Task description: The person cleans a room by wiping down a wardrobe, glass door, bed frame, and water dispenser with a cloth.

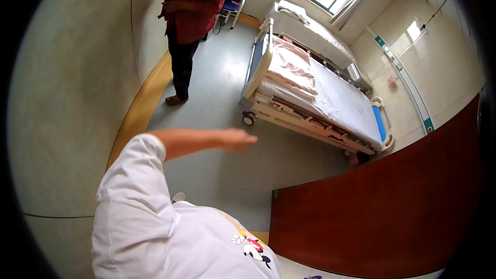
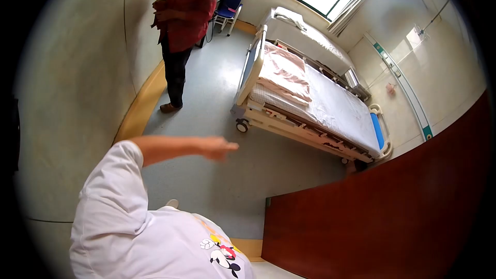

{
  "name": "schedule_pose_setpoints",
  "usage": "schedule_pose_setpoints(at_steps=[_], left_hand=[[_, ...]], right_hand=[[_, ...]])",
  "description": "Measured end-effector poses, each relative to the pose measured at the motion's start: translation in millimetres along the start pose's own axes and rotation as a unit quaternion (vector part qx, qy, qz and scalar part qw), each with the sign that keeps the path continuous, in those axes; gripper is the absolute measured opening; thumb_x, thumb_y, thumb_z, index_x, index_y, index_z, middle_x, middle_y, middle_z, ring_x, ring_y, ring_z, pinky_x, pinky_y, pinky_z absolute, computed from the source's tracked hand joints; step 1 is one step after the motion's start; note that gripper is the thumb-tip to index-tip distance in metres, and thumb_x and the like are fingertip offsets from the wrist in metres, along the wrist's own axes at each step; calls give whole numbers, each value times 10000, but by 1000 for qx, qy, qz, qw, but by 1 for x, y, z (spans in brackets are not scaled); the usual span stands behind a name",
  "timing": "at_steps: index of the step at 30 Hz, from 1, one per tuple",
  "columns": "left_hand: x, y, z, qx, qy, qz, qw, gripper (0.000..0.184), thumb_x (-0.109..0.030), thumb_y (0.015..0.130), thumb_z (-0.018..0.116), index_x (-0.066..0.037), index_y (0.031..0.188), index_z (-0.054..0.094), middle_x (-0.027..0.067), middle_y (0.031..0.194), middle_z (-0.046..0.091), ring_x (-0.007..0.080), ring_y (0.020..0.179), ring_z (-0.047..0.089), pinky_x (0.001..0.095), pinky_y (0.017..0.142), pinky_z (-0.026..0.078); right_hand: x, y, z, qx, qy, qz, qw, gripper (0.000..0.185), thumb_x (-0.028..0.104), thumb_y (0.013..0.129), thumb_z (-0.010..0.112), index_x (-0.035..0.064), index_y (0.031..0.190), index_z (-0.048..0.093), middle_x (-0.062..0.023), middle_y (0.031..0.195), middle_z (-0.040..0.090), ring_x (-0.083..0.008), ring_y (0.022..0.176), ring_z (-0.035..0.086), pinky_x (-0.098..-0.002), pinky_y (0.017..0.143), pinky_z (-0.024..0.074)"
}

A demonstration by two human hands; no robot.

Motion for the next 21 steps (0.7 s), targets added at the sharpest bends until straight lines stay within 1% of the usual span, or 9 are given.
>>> schedule_pose_setpoints(at_steps=[3,5,6,8,10,14,18,20,21], left_hand=[[42,-31,99,92,-34,-74,992,613,-250,771,565,-84,1287,278,173,922,581,306,847,562,384,722,445],[77,-65,155,30,-49,-114,992,544,-267,756,565,-31,1212,386,170,964,581,311,881,558,385,772,436],[107,-84,195,44,-57,-191,979,492,-269,758,544,-10,1164,440,191,1120,503,334,1018,490,395,865,395],[137,-142,247,21,-9,-269,963,463,-223,755,519,-20,1164,446,192,1115,506,329,1007,498,398,845,407],[143,-194,272,165,45,-399,901,368,-272,743,509,-69,1048,544,164,1073,534,311,982,511,408,838,406],[183,-254,311,294,94,-363,879,391,-293,728,523,-95,1063,563,145,1098,530,305,1022,495,392,859,403],[205,-232,288,206,11,-438,875,398,-288,757,491,-89,1099,538,144,1144,501,308,1056,472,399,888,383],[194,-196,264,94,49,-382,918,318,-284,755,517,-46,946,607,170,1040,552,322,969,521,410,814,422],[191,-178,255,56,46,-343,937,339,-281,761,517,-50,1001,581,170,1062,541,326,993,504,412,832,411]], right_hand=[[20,-6,64,107,-23,-43,993,606,205,731,523,-41,1203,231,-183,1091,514,-307,964,539,-384,805,453],[34,-20,85,146,-28,-66,987,559,208,729,525,-37,1160,267,-183,1064,523,-305,945,544,-383,791,452],[42,-25,91,158,-28,-77,984,536,209,727,526,-36,1138,285,-184,1050,527,-304,936,546,-383,784,452],[52,-35,96,170,-26,-95,980,490,212,725,528,-32,1096,320,-184,1022,536,-301,917,552,-382,770,452],[61,-43,92,174,-26,-115,978,446,215,723,530,-29,1053,356,-185,995,545,-299,898,557,-381,756,451],[68,-59,71,167,-21,-141,976,364,220,718,534,-22,967,427,-186,939,562,-294,860,567,-380,729,451],[66,-80,35,150,-24,-163,975,297,226,713,538,-15,882,498,-187,884,580,-290,822,578,-378,701,450],[60,-91,12,136,-28,-173,975,273,228,711,540,-12,839,533,-188,856,588,-287,803,583,-377,687,450],[58,-100,0,131,-32,-177,975,264,230,710,541,-10,818,551,-188,842,593,-286,794,585,-377,680,449]])
Point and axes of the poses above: each hand's wrist, its own y-axis towards the middle knuckle, its own z-axis out of the palm, x = y × z, the point moved 2 cm from there along y, towards the middle knuckle
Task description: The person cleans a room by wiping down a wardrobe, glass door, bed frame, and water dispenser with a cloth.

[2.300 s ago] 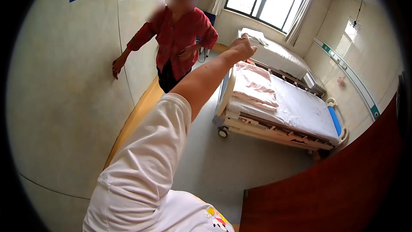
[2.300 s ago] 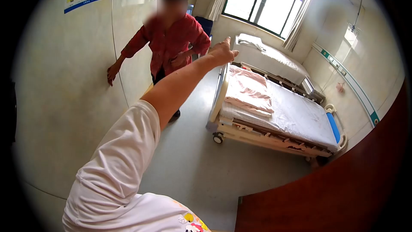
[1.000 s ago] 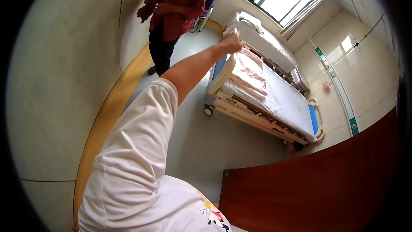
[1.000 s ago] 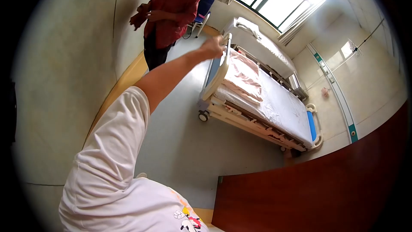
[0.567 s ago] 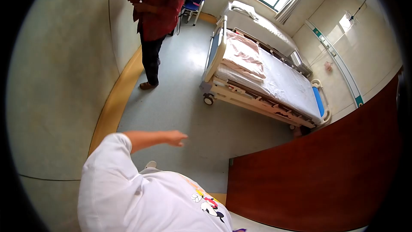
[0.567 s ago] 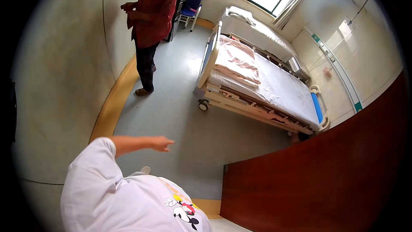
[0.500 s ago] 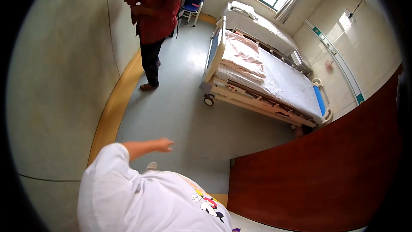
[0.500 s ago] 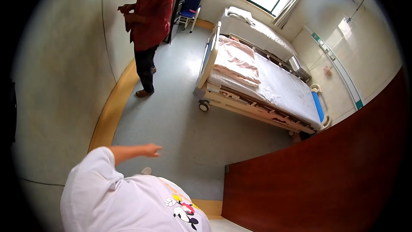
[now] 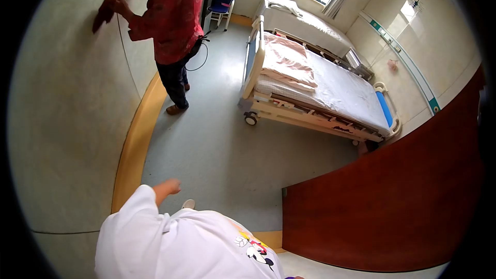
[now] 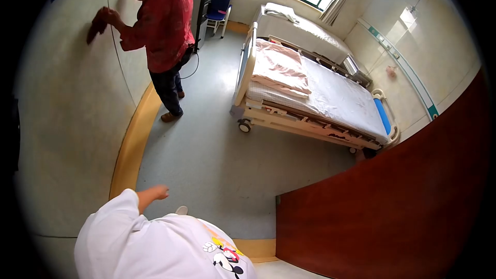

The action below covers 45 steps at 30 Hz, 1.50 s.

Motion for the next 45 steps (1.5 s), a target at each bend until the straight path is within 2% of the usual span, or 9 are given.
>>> schedule_pose_setpoints(at_steps=[6,7,9,12,16,19,20,29,45], left_hand=[[-85,48,-36,-5,-101,139,985,410,-288,771,513,-71,1119,507,149,1106,524,310,1035,484,396,885,386],[-93,50,-37,10,-110,153,982,408,-291,770,512,-71,1114,510,148,1106,525,308,1035,484,396,884,387],[-101,47,-38,48,-98,155,982,403,-290,768,515,-68,1104,516,150,1103,526,310,1031,486,391,880,390],[-82,55,-12,99,-38,170,980,393,-290,764,520,-64,1086,529,152,1096,529,312,1023,490,386,876,394],[-25,66,7,163,10,126,979,364,-254,767,511,-80,1085,540,154,1111,520,309,1030,486,386,881,389],[4,71,-5,158,46,97,982,323,-214,764,523,-55,1043,558,162,1023,567,313,938,543,380,813,435],[14,80,-6,145,7,105,984,311,-190,754,550,-32,1022,561,177,967,585,311,896,561,367,785,447],[-9,105,-15,123,-66,137,981,348,-193,768,558,-24,1071,538,167,934,599,271,863,578,327,755,450],[-12,-38,-34,120,-5,14,993,346,-176,771,557,-18,1078,535,156,927,604,248,846,584,313,756,451]], right_hand=[[-26,-82,-98,-17,-124,-27,992,258,269,705,544,50,789,652,-157,816,621,-272,742,600,-366,640,455],[-50,-93,-110,-76,114,71,988,276,277,724,527,36,785,647,-166,831,615,-294,759,593,-367,644,456],[-91,-104,-126,-225,-135,82,962,255,236,753,491,32,782,641,-191,794,609,-285,733,592,-385,654,459],[-200,-138,-171,-396,115,144,899,355,226,806,360,-40,728,581,-233,752,582,-378,694,533,-449,607,412],[-184,-272,-281,-441,-26,294,848,402,272,891,342,-9,1164,433,-192,1198,427,-322,1050,439,-348,889,351],[-222,-316,-301,-589,-104,227,769,301,128,864,382,1,1117,484,-191,1142,464,-318,1053,430,-348,917,320],[-194,-327,-304,-539,-314,167,764,293,55,820,424,10,1100,500,-176,1133,476,-313,1057,433,-356,915,332],[-95,-205,-172,-397,-165,134,893,108,66,756,467,13,729,557,-142,775,534,-270,762,523,-367,656,446],[17,18,110,-19,-20,-34,999,211,120,783,452,17,855,622,-115,948,570,-259,899,522,-351,760,455]])
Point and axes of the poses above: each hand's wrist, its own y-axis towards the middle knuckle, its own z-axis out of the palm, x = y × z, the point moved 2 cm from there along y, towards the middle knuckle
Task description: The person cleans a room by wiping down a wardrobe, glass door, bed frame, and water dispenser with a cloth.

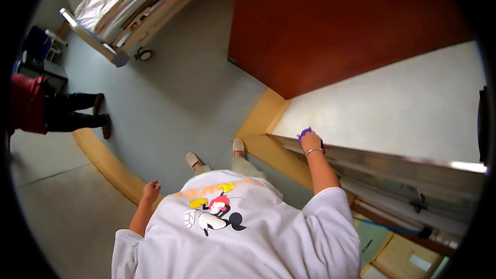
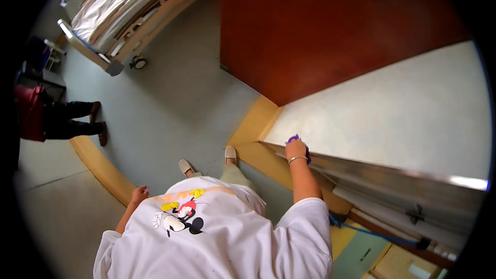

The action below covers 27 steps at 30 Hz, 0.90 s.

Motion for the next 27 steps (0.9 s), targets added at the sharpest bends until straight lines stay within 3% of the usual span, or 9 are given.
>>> schedule_pose_setpoints(at_steps=[4,9,15,19,21,24,25,26,27], left_hand=[[-9,-12,15,-25,-69,-1,997,354,-174,770,563,-19,1086,527,146,948,601,236,848,583,311,755,451],[-58,-27,40,-43,-179,16,983,357,-167,766,570,-22,1089,523,140,931,606,218,815,583,302,729,453],[-89,-65,66,-60,-141,45,987,340,-152,765,568,-30,1080,528,136,872,613,222,762,586,300,691,456],[-52,-91,98,-43,-85,-15,995,352,-175,755,580,-32,1074,535,158,878,611,258,780,592,322,708,462],[-41,-98,106,-31,-52,-40,997,362,-187,753,584,-30,1076,535,165,890,609,270,798,592,329,720,462],[-32,-113,107,-12,-81,-91,992,390,-206,748,584,-30,1092,527,171,936,599,279,855,584,334,748,459],[-34,-113,105,-16,-83,-91,992,390,-206,748,584,-30,1092,527,171,936,599,279,855,584,334,748,459],[-37,-112,101,-19,-90,-91,992,386,-208,749,581,-32,1089,529,170,933,599,280,861,581,335,752,458],[-42,-108,95,-23,-96,-89,991,383,-209,749,578,-33,1086,531,170,930,600,280,867,579,336,756,456]], right_hand=[[9,33,5,125,-52,-57,989,258,140,817,409,33,920,619,-132,1055,560,-261,995,511,-344,817,437],[-51,109,-26,98,-161,15,982,263,173,850,394,111,967,622,-30,1034,586,-204,996,528,-310,802,443],[-137,141,-157,-97,-200,183,958,245,208,837,430,92,938,620,-60,1007,579,-196,975,511,-307,789,435],[-139,169,-97,-101,-100,203,969,270,201,845,405,113,1021,591,-36,1123,499,-232,1073,415,-352,856,370],[-108,170,-52,3,-177,158,971,298,204,852,394,104,1078,560,-45,1193,439,-246,1119,356,-373,898,329],[-46,137,-11,95,5,140,986,303,180,855,382,93,1088,556,-65,1201,430,-247,1111,364,-377,893,330],[-37,145,33,121,-91,56,987,301,179,855,383,89,1083,558,-68,1181,455,-243,1092,398,-359,885,351],[-16,123,17,147,38,106,983,308,164,858,366,78,1085,555,-92,1219,438,-253,1114,414,-358,903,357],[-14,143,79,200,72,83,974,322,150,855,349,57,1093,546,-130,1238,427,-266,1130,426,-365,912,362]])
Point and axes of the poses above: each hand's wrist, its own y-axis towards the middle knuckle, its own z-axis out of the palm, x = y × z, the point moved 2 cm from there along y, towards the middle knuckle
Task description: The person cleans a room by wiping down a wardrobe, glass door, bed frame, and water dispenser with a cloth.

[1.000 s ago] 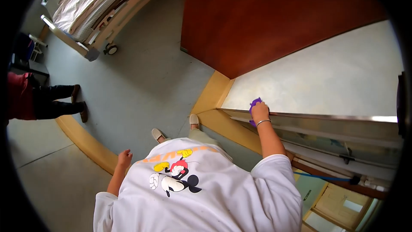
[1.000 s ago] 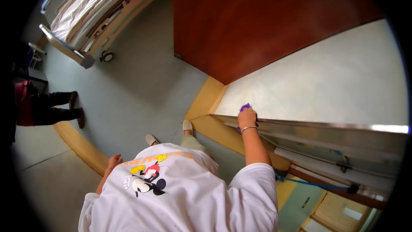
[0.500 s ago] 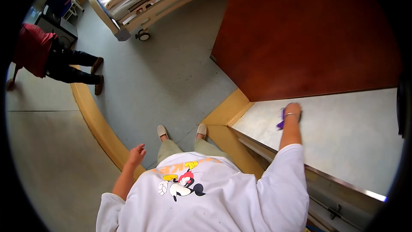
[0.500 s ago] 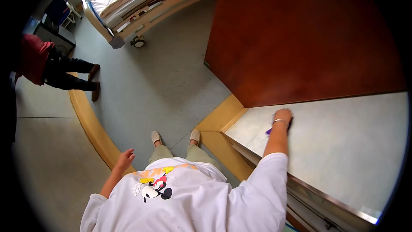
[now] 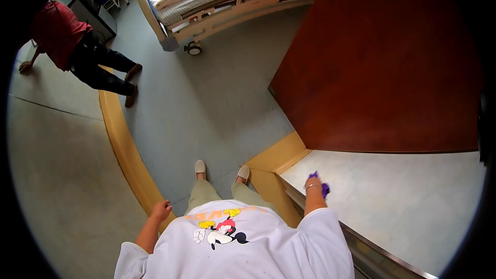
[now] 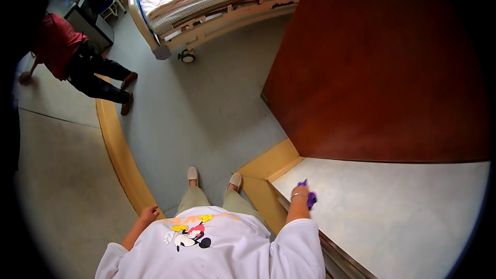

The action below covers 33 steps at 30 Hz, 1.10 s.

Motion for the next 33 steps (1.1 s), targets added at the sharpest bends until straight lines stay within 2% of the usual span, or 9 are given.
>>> schedule_pose_setpoints(at_steps=[1,2,3,8,18,22,28,31,33], left_hand=[[-12,1,-6,-4,-1,3,1000,383,-209,749,578,-33,1086,531,170,930,600,280,867,579,336,756,456],[-29,1,-12,-4,-7,23,1000,378,-209,751,575,-34,1083,533,169,933,600,279,869,578,336,762,454],[-41,2,-18,-5,-12,43,999,374,-210,752,572,-35,1080,534,169,935,600,277,871,577,336,767,452],[-71,44,-42,25,10,110,994,372,-218,747,575,-51,1078,536,157,950,594,278,862,577,344,760,451],[-5,224,-79,32,27,297,954,307,-210,692,590,-30,941,606,171,826,614,300,788,594,343,711,467],[-11,244,-97,71,91,254,960,317,-201,704,576,-24,967,590,156,800,614,270,746,590,331,672,465],[-76,237,-111,96,173,268,943,331,-187,722,555,-15,1005,566,134,761,614,226,683,584,312,614,462],[-117,216,-119,106,213,286,928,339,-180,731,544,-10,1024,553,123,742,614,204,652,581,303,585,460],[-140,204,-121,112,233,297,919,344,-175,737,537,-7,1037,545,116,729,614,189,631,579,297,565,459]], right_hand=[[15,-29,-1,80,-141,-116,980,340,170,855,336,37,1092,541,-158,1225,433,-282,1115,445,-378,906,371],[15,-15,37,-84,-3,-106,991,355,195,857,328,31,1079,549,-166,1165,487,-294,1073,482,-381,875,399],[22,-29,32,34,-118,-124,985,363,209,855,323,33,1069,558,-164,1152,498,-292,1064,491,-385,874,400],[32,-100,-38,30,-201,-176,963,277,153,801,431,86,1007,604,-124,1082,555,-251,993,543,-363,826,433],[-32,-253,-174,-252,-148,-70,954,158,165,725,516,105,766,656,-90,819,635,-233,752,618,-358,601,484],[-58,-380,-237,-370,-159,-12,915,132,181,722,543,102,741,647,-78,783,624,-229,782,588,-345,635,465],[-132,-545,-330,-700,-223,203,647,64,54,683,508,47,740,536,-117,698,531,-254,695,539,-349,618,460],[-165,-660,-354,-818,-302,97,479,365,-62,650,458,89,959,580,-79,944,587,-239,922,532,-311,760,445],[-180,-705,-357,-847,-237,188,438,374,-38,648,520,69,1003,566,-143,1043,544,-308,983,501,-338,821,421]])
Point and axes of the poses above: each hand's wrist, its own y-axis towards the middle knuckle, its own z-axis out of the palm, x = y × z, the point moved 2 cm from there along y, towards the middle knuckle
